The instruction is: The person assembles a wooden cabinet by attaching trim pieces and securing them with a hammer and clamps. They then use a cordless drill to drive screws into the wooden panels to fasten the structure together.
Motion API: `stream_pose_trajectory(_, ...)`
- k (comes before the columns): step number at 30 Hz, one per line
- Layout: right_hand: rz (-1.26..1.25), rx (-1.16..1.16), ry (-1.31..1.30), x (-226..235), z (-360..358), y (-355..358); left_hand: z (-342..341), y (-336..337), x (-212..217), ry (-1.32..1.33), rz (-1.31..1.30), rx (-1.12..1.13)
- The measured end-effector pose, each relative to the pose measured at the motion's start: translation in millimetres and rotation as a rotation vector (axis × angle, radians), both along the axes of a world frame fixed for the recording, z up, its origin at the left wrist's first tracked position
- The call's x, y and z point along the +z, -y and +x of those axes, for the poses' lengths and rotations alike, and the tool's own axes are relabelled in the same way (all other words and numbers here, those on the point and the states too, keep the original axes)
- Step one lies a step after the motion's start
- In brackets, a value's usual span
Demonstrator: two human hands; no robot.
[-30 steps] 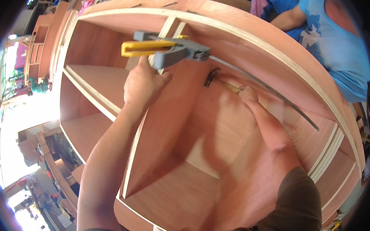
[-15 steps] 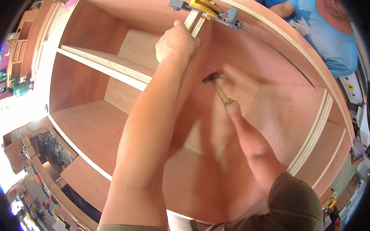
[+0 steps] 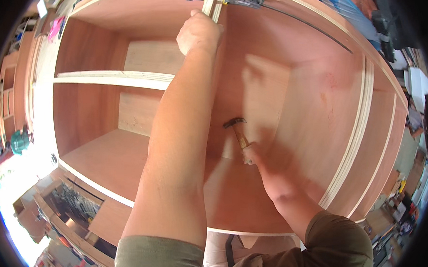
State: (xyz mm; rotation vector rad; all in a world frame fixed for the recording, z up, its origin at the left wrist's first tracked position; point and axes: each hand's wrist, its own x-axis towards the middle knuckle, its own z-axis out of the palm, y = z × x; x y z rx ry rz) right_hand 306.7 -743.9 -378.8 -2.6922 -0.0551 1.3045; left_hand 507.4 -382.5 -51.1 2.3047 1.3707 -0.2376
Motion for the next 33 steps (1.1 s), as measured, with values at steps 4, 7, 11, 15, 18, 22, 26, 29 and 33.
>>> stream_pose_trajectory(4, 0.033, -0.883, -0.572, 72.4, 5.4, -37.8, 1.0, -0.5, 2.1, 0.010, 0.002, -0.032)
stream_pose_trajectory(7, 0.162, -1.124, -0.782, 142.1, 8.4, -30.7, -2.7, 0.9, 10.2, 0.018, -0.032, -0.059)
stream_pose_trajectory(11, 0.400, -1.285, -0.895, 247.1, 7.1, 2.0, -23.5, -1.5, 2.9, 0.178, -0.070, -0.076)
stream_pose_trajectory(15, 0.598, -1.406, -0.875, 393.0, -18.7, 44.5, -105.3, 14.9, -2.6, 0.332, 0.041, -0.156)
stream_pose_trajectory(18, 0.860, -1.322, -0.816, 443.4, -66.4, 94.1, -178.3, 56.2, 29.5, 0.319, 0.216, -0.299)
stream_pose_trajectory(22, 1.023, -1.118, -0.661, 486.3, -124.0, 125.2, -268.7, 92.7, 29.1, 0.275, 0.331, -0.247)
stream_pose_trajectory(26, 1.158, -1.039, -0.561, 502.2, -162.8, 133.1, -318.6, 101.3, 2.1, 0.007, -0.333, -0.007)
stream_pose_trajectory(29, 1.317, -0.859, -0.397, 494.8, -208.0, 148.9, -329.0, 113.5, -14.0, 0.117, -0.194, 0.030)
stream_pose_trajectory(33, 1.301, -0.806, -0.366, 484.5, -208.1, 142.8, -328.0, 116.1, -10.5, 0.220, -0.224, 0.023)
